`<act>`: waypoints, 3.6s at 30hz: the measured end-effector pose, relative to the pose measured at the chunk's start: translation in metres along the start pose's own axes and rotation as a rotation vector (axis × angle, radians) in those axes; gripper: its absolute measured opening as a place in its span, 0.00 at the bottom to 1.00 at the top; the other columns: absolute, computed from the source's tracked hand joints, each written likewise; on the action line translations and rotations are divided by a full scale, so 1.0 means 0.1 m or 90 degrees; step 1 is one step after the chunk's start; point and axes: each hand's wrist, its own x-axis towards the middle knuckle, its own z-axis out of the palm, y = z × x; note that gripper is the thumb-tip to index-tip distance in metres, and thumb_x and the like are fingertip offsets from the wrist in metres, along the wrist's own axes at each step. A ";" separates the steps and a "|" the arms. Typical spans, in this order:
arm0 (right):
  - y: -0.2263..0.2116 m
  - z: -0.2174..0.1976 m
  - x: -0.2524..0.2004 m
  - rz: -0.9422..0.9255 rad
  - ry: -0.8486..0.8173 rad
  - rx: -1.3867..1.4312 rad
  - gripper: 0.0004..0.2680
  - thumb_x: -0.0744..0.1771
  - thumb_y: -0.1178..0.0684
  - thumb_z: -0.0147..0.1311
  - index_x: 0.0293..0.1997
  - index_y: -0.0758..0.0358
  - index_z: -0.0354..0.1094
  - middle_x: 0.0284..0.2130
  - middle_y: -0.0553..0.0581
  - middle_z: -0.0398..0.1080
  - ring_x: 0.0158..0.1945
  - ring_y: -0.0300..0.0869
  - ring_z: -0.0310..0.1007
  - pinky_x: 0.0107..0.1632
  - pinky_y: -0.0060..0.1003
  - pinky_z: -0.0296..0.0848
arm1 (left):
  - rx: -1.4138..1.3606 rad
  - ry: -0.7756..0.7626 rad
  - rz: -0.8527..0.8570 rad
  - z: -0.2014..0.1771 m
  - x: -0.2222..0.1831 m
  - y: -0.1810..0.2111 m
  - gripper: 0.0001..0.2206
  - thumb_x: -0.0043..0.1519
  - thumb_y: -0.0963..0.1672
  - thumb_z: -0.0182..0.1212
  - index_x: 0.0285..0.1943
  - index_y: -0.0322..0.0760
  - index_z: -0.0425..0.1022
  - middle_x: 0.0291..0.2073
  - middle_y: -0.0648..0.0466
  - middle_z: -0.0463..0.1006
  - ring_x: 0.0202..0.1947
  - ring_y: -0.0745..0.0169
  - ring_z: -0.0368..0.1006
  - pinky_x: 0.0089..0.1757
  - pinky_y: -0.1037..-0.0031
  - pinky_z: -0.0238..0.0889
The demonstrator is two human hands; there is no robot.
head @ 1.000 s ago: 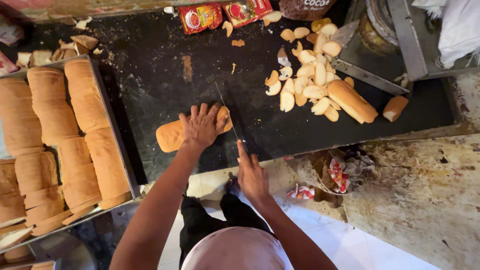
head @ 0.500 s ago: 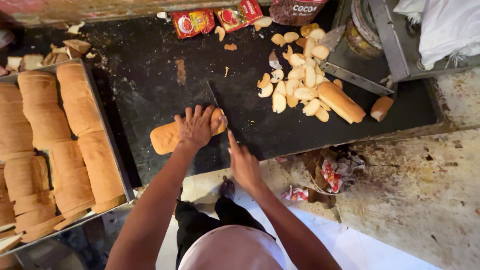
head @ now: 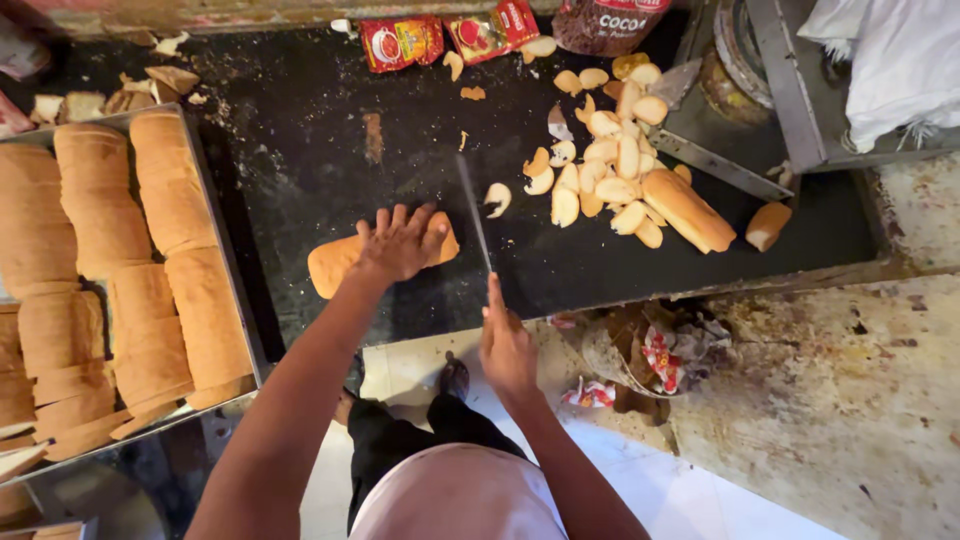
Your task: The person slices long loaves of bread into thin rounds using a knife on a counter and places the pieces onto a metal tray.
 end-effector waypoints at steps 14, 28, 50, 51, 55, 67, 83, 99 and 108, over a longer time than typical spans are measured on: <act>-0.36 0.10 0.24 -0.032 -0.036 0.010 0.23 0.71 0.52 0.47 0.77 0.44 0.46 0.35 0.69 0.73 0.34 0.64 0.76 0.38 0.59 0.73 | 0.096 0.021 -0.048 -0.14 -0.16 0.14 0.26 0.68 0.58 0.39 0.71 0.52 0.65 0.57 0.53 0.69 0.59 0.47 0.61 0.53 0.33 0.47; -0.13 0.16 0.26 -0.105 -0.044 -0.010 0.24 0.69 0.55 0.50 0.77 0.51 0.49 0.28 0.68 0.74 0.27 0.60 0.74 0.31 0.55 0.72 | 0.077 0.033 -0.037 -0.11 -0.15 0.13 0.24 0.69 0.58 0.38 0.68 0.52 0.67 0.55 0.53 0.70 0.58 0.47 0.62 0.53 0.32 0.48; -0.48 0.10 0.21 -0.023 -0.079 0.000 0.24 0.71 0.53 0.48 0.78 0.45 0.45 0.35 0.69 0.76 0.36 0.63 0.77 0.38 0.58 0.73 | 0.075 -0.015 -0.091 -0.31 -0.27 0.07 0.28 0.66 0.61 0.40 0.71 0.56 0.64 0.59 0.54 0.68 0.62 0.48 0.60 0.55 0.28 0.45; -0.48 0.11 0.21 -0.024 -0.079 -0.004 0.24 0.70 0.53 0.48 0.78 0.44 0.45 0.35 0.69 0.76 0.35 0.63 0.77 0.38 0.59 0.73 | 0.091 -0.020 -0.092 -0.33 -0.28 0.07 0.28 0.66 0.61 0.40 0.72 0.56 0.64 0.59 0.54 0.68 0.62 0.48 0.60 0.55 0.27 0.44; -0.45 0.11 0.20 -0.057 -0.052 -0.004 0.25 0.70 0.54 0.48 0.78 0.45 0.44 0.36 0.70 0.76 0.35 0.65 0.76 0.37 0.60 0.72 | 0.077 -0.023 -0.096 -0.36 -0.28 0.09 0.27 0.66 0.61 0.40 0.71 0.56 0.64 0.59 0.54 0.68 0.62 0.47 0.59 0.55 0.28 0.44; -0.30 -0.15 -0.56 -0.048 -0.053 -0.030 0.22 0.70 0.54 0.48 0.76 0.48 0.49 0.26 0.64 0.71 0.26 0.58 0.74 0.32 0.53 0.74 | 0.048 -0.027 -0.106 -0.43 -0.29 0.10 0.27 0.66 0.61 0.39 0.70 0.54 0.65 0.60 0.55 0.68 0.63 0.49 0.59 0.55 0.27 0.43; -0.09 0.03 -0.65 -0.059 -0.049 -0.023 0.22 0.71 0.51 0.47 0.76 0.46 0.49 0.20 0.66 0.71 0.22 0.57 0.73 0.27 0.53 0.69 | 0.065 -0.055 -0.099 -0.40 -0.21 0.03 0.29 0.66 0.62 0.37 0.71 0.57 0.64 0.61 0.54 0.67 0.63 0.48 0.59 0.53 0.31 0.47; -0.60 0.16 0.25 -0.032 -0.098 -0.068 0.24 0.71 0.52 0.47 0.78 0.46 0.43 0.32 0.69 0.76 0.32 0.64 0.77 0.37 0.59 0.73 | 0.052 -0.023 -0.103 -0.59 -0.36 -0.02 0.29 0.62 0.64 0.43 0.67 0.59 0.70 0.57 0.55 0.71 0.60 0.47 0.62 0.52 0.34 0.51; -0.48 -0.15 -0.39 -0.195 0.027 0.044 0.24 0.72 0.54 0.42 0.81 0.45 0.41 0.34 0.73 0.73 0.32 0.58 0.78 0.38 0.51 0.76 | 0.068 -0.007 -0.096 -0.53 -0.32 -0.03 0.27 0.64 0.63 0.42 0.64 0.58 0.71 0.56 0.54 0.71 0.59 0.47 0.62 0.51 0.30 0.49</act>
